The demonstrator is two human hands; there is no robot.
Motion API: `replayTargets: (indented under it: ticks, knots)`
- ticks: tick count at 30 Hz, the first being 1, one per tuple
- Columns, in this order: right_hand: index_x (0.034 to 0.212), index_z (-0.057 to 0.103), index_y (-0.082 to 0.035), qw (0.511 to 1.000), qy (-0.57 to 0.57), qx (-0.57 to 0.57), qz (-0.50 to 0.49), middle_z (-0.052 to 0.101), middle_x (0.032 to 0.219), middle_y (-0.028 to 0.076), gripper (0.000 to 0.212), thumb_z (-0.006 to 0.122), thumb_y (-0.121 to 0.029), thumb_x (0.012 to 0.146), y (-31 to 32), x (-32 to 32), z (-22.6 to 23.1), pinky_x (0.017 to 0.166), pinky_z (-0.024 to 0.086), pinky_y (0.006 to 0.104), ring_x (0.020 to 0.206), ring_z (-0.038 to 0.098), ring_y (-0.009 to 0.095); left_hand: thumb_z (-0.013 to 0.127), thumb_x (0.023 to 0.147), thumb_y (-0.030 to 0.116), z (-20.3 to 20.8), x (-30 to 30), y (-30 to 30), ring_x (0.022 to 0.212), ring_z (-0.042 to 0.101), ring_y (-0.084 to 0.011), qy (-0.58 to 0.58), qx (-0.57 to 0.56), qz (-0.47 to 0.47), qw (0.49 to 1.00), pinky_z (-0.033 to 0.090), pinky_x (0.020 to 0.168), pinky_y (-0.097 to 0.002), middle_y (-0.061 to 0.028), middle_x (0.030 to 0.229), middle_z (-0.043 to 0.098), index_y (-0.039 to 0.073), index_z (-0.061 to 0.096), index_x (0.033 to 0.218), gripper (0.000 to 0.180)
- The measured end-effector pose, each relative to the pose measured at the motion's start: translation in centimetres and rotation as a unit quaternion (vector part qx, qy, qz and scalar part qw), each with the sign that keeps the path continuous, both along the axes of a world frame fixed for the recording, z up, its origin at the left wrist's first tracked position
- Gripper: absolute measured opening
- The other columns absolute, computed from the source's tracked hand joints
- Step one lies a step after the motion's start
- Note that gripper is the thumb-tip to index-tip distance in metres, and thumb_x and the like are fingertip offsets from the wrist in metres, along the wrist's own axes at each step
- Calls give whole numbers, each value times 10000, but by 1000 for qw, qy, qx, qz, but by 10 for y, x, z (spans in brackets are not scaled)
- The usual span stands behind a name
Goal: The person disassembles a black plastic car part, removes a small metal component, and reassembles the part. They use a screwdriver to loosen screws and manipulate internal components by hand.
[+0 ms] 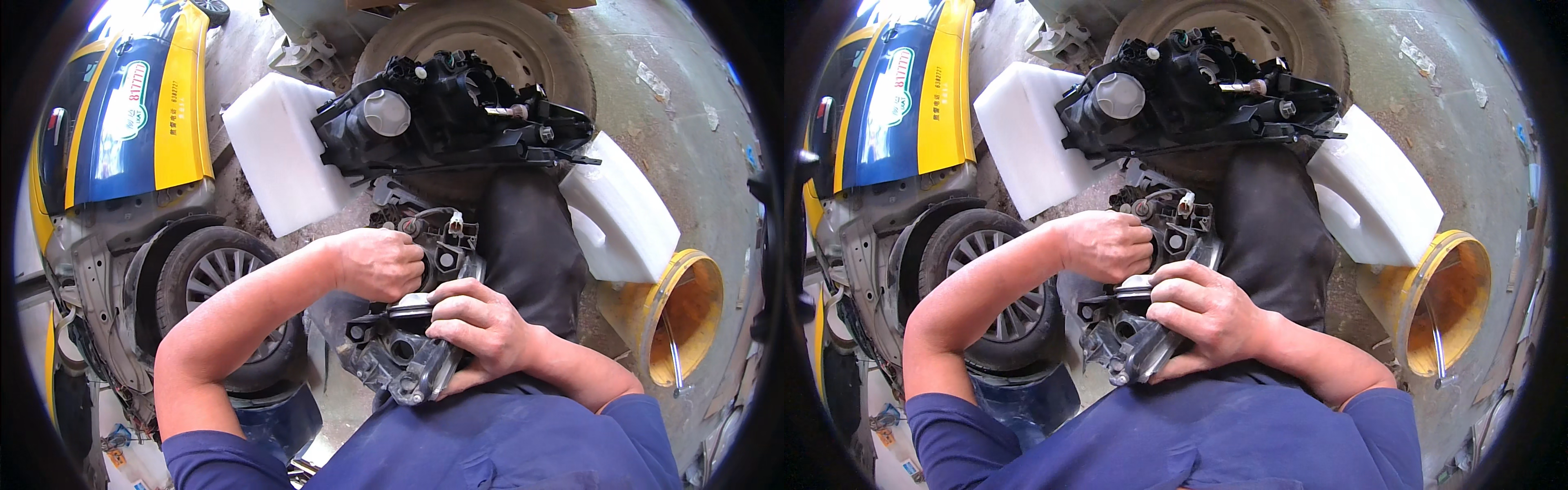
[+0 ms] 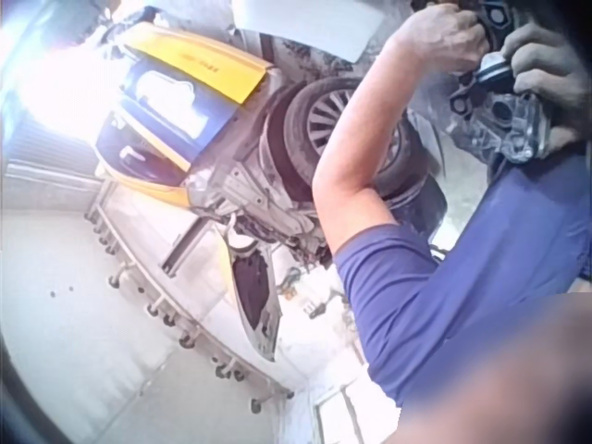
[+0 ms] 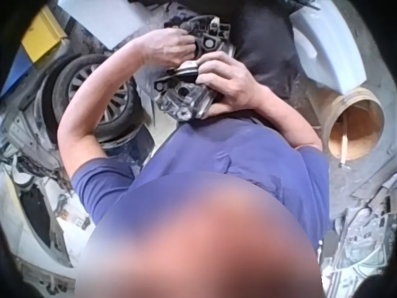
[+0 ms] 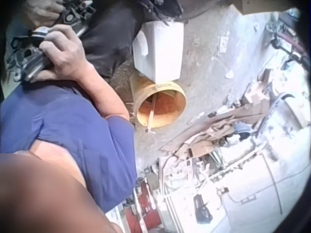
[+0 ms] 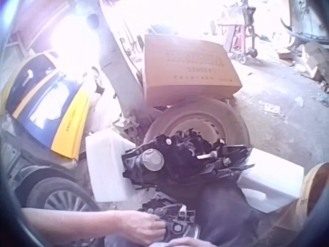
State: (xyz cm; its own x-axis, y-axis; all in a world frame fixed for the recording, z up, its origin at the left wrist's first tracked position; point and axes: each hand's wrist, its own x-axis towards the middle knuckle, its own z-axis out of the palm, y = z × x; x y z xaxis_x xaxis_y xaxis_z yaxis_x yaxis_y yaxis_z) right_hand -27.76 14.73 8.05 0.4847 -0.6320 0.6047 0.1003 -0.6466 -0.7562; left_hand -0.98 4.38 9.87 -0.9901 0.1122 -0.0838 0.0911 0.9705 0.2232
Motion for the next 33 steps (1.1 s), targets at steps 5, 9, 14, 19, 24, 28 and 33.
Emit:
replayTargets:
  ticks: [5,9,14,19,24,28,33]
  knots:
    - [1112,719,-26,1000,14,4,2,706,1127,121,682,1010,-533,762,1,-2,2,940,639,470,1120,723,399,735,807,229,-2,0,6,835,649,-227,1,11,54,998,545,742,-384,-19,817,609,120,648,793,140]
    - [1118,726,-31,1000,18,-1,5,714,1141,128,694,1018,-537,744,0,-2,3,941,640,472,1125,726,399,730,832,218,-1,0,15,855,675,-239,5,37,122,992,542,790,-400,-27,813,638,118,640,805,138]
    - [1123,748,-39,998,60,-4,14,730,1139,134,726,1043,-554,705,0,-2,2,959,642,489,1146,731,400,757,882,224,8,11,33,861,683,-249,17,29,244,969,541,821,-405,-22,847,651,131,632,824,167]
    - [1148,763,-47,995,85,-7,43,719,1136,123,783,983,-675,736,-3,-4,-1,971,623,528,1164,713,419,864,875,-39,6,72,116,939,779,-319,289,-49,622,726,630,847,-417,-147,1042,811,9,813,1097,233]
    - [1084,831,-27,983,137,107,60,758,1098,151,1034,448,-982,984,0,-7,16,1069,564,580,1201,696,428,697,1129,68,-99,164,274,907,732,-126,476,-55,856,194,572,835,-292,-70,1006,822,-20,802,1121,137]
    - [985,829,-29,976,183,117,17,763,1014,153,1022,302,-899,1085,4,0,33,1120,520,618,1151,705,407,750,1097,218,-224,195,415,745,700,-135,339,67,937,-60,557,738,-344,-58,834,802,-3,813,962,267]
    - [833,732,-49,974,206,92,6,724,877,100,884,299,-730,1195,12,10,33,1120,539,588,1016,714,329,772,1034,226,-330,147,493,826,768,-186,293,173,933,-118,585,793,-379,-102,895,834,7,847,1016,232]
